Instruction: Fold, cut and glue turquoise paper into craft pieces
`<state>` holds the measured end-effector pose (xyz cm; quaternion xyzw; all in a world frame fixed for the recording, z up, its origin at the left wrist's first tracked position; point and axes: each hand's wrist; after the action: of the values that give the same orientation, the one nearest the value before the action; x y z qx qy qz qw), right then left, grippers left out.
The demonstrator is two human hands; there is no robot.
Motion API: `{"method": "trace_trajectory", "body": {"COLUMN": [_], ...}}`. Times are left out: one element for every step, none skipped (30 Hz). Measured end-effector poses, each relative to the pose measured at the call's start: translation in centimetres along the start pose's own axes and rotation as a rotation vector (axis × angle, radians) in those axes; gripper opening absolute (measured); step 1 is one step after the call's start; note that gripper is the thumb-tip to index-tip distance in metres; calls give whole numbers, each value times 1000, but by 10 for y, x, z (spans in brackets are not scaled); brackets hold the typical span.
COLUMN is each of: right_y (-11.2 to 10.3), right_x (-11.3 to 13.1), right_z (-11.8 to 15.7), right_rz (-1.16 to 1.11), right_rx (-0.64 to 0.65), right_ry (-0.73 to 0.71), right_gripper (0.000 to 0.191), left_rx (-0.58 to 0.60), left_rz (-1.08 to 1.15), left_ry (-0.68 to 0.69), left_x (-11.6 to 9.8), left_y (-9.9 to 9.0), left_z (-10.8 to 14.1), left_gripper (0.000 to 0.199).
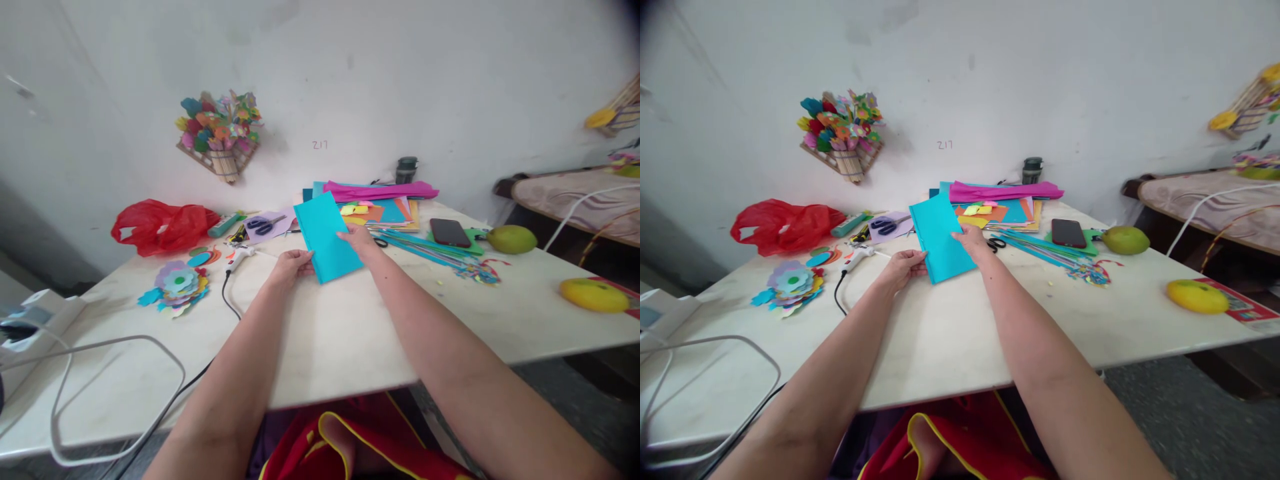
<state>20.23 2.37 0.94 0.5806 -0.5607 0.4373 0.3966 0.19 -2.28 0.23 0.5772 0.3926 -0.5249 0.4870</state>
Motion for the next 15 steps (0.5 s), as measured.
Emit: {"method": "trace_trajectory", "body": {"right_y": [1, 2, 2, 3, 3, 4, 5, 5, 7, 9, 11, 15, 19, 23, 28], "right_x": [0, 0, 0, 0, 1, 2, 4, 7, 11, 15, 19, 23, 27, 30, 32], "right_z": [-1, -2, -2, -3, -3, -3, -2, -1, 1, 3, 6, 8, 11, 14, 16], "right_rz": [21, 40, 59, 86, 118, 159, 211, 276, 350, 431, 503, 552, 590, 610, 618], "right_rx": [-36, -86, -140, -183, -218, -240, -251, -253, -252, -243, -224, -204, -157, -102, -41], "right_ry": [-29, -62, -91, -110, -127, -147, -174, -209, -248, -283, -299, -301, -283, -249, -205], "right_gripper": [30, 33, 37, 41, 44, 45, 43, 38, 31, 23, 16, 12, 13, 15, 16], "left_rx": [-10, -20, -33, -49, -66, -81, -94, -105, -113, -120, -127, -133, -140, -147, -156], "left_rz": [4, 8, 10, 10, 8, 4, -1, -6, -10, -12, -14, -15, -17, -21, -26], "left_ry": [10, 18, 25, 31, 37, 43, 49, 53, 57, 63, 69, 76, 83, 91, 97], "left_x": [0, 0, 0, 0, 0, 1, 1, 1, 2, 2, 2, 2, 2, 3, 3], "left_y": [0, 0, 0, 0, 0, -1, -1, -1, -2, -2, -2, -2, -2, -1, -1], "left_z": [0, 0, 0, -1, -1, -1, -2, -2, -2, -3, -3, -3, -3, -3, -3], "left_gripper": [33, 34, 35, 36, 36, 37, 37, 37, 37, 37, 38, 38, 38, 38, 39]}}
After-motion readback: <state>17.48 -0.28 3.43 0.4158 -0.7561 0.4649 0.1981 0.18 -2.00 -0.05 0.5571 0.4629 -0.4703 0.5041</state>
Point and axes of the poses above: each hand's wrist, its own z-axis away from the middle knuckle, its own y-axis out of the palm, x = y × z, and after that the axes turned 1 degree about -z, right-handed
